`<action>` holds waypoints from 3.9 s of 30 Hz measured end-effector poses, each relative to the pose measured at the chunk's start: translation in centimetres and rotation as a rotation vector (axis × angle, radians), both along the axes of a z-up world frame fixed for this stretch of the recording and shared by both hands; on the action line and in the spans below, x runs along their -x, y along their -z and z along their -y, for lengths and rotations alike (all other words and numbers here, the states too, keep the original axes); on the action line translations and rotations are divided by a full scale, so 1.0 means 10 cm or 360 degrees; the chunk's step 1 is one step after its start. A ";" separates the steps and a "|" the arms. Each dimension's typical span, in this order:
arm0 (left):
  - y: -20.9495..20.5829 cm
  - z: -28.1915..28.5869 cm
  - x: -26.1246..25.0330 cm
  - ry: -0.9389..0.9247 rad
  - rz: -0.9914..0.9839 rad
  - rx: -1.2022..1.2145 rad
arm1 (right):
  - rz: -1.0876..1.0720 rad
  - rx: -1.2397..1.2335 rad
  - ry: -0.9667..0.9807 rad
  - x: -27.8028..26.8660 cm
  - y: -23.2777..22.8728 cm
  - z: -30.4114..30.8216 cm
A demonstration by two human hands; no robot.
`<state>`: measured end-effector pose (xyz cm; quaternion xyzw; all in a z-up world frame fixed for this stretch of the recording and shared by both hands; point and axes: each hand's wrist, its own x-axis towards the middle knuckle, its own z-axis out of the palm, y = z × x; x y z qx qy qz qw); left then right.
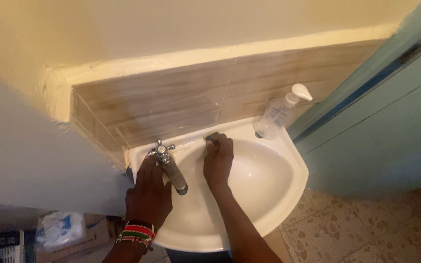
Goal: The person scrubs a white bathroom sink using a yellow sponge. They clean the basin, the faucet, and the surrounding tiled area while water runs from the tap. The person rinses the sponge and continues scrubbing the sink surfaces.
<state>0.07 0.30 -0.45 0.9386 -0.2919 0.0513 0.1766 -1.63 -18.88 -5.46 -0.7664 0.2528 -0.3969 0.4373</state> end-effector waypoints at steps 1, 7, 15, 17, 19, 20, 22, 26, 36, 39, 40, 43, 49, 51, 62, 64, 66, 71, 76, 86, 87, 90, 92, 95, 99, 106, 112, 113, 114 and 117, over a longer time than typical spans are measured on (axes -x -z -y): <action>0.02 -0.01 0.02 -0.0006 -0.0002 0.0014 | 0.0053 -0.0142 -0.0140 -0.01 0.03 -0.05; 0.00 -0.01 0.02 0.0006 0.0002 0.0013 | 0.0223 0.0345 -0.0492 0.04 -0.04 -0.51; -0.05 0.00 0.00 0.0007 -0.0058 -0.0056 | -0.0038 -0.0630 -0.0785 0.37 -0.24 -0.77; -0.02 0.05 -0.01 0.0007 0.0091 0.0003 | 0.0056 -0.0195 -0.0722 0.30 -0.19 -0.68; -0.02 -0.03 0.01 -0.0013 0.0091 -0.0044 | 0.0180 -0.0498 -0.0777 0.24 -0.08 -0.65; -0.05 -0.02 0.02 -0.0020 0.0013 -0.0099 | 0.0239 -0.0632 -0.0789 0.21 -0.04 -0.57; -0.10 0.01 0.04 -0.0024 -0.0064 -0.0114 | 0.0078 -0.0459 -0.0541 0.04 0.03 -0.51; -0.16 0.01 0.03 -0.0030 -0.0189 -0.0121 | 0.0143 -0.0347 -0.0394 0.02 0.08 -0.61; -0.08 0.00 0.01 -0.0044 -0.0115 -0.0117 | -0.0034 -0.0264 -0.0485 -0.06 -0.05 -0.41; -0.04 0.01 -0.01 -0.0059 -0.0106 -0.0024 | -0.0065 -0.0352 -0.0326 -0.10 -0.02 -0.43; -0.05 0.00 -0.02 -0.0050 -0.0124 -0.0055 | -0.0055 -0.0325 -0.0307 -0.12 -0.01 -0.46; -0.08 0.00 0.01 -0.0010 -0.0136 -0.0057 | 0.0113 -0.0076 -0.0508 0.06 -0.02 -0.50; -0.14 0.04 0.03 0.0081 0.0137 -0.0171 | -0.0121 -0.0447 -0.0448 -0.06 -0.14 -0.15; -0.09 0.01 0.03 0.0031 0.0066 0.0126 | -0.0055 -0.0255 -0.0376 -0.09 -0.03 -0.24; -0.12 0.02 0.05 -0.0015 -0.0123 -0.0007 | -0.0054 -0.0071 -0.0467 -0.01 -0.10 -0.19; -0.11 0.01 0.03 -0.0006 -0.0087 0.0008 | -0.0071 -0.0033 -0.0547 -0.03 -0.09 -0.29; -0.09 0.02 0.05 0.0004 -0.0011 0.0060 | -0.0180 -0.0147 -0.0642 0.00 -0.11 -0.36; -0.14 0.02 0.05 0.0042 0.0105 0.0041 | -0.0107 0.0132 -0.0621 0.03 -0.20 -0.14; -0.11 0.00 -0.01 0.0050 0.0108 0.0136 | -0.0191 -0.0104 -0.0419 -0.04 -0.19 -0.28; -0.14 -0.01 0.01 0.0069 0.0109 0.0108 | -0.0071 -0.0199 -0.0360 -0.04 -0.25 -0.27; -0.14 0.01 0.00 0.0085 0.0123 0.0147 | -0.0158 -0.0218 -0.0416 -0.06 -0.28 -0.32; -0.16 0.02 0.01 0.0045 0.0101 0.0162 | -0.0317 -0.0222 -0.0570 -0.02 -0.36 -0.43; -0.16 0.03 0.01 0.0031 0.0025 0.0099 | -0.0255 -0.0102 -0.0665 -0.01 -0.37 -0.31; -0.13 0.05 0.01 0.0046 0.0150 0.0085 | -0.0482 -0.0442 -0.0498 0.00 -0.32 -0.04; -0.12 0.05 0.02 0.0035 0.0087 0.0088 | -0.0219 -0.0207 -0.0575 -0.04 -0.17 -0.25; -0.14 0.05 0.04 0.0016 0.0105 0.0023 | -0.0249 -0.0122 -0.0546 0.02 -0.25 -0.10; -0.09 0.05 0.02 0.0018 0.0095 -0.0022 | -0.0263 -0.0245 -0.0684 0.00 -0.26 -0.33; -0.09 0.05 0.02 0.0040 0.0136 -0.0024 | -0.0265 -0.0324 -0.0748 0.01 -0.25 -0.31; -0.09 0.05 0.03 0.0066 0.0175 -0.0023 | -0.0247 -0.0307 -0.0695 0.02 -0.23 -0.21; -0.08 0.05 0.03 0.0003 0.0091 -0.0055 | -0.0209 -0.0231 -0.0547 -0.07 -0.13 -0.07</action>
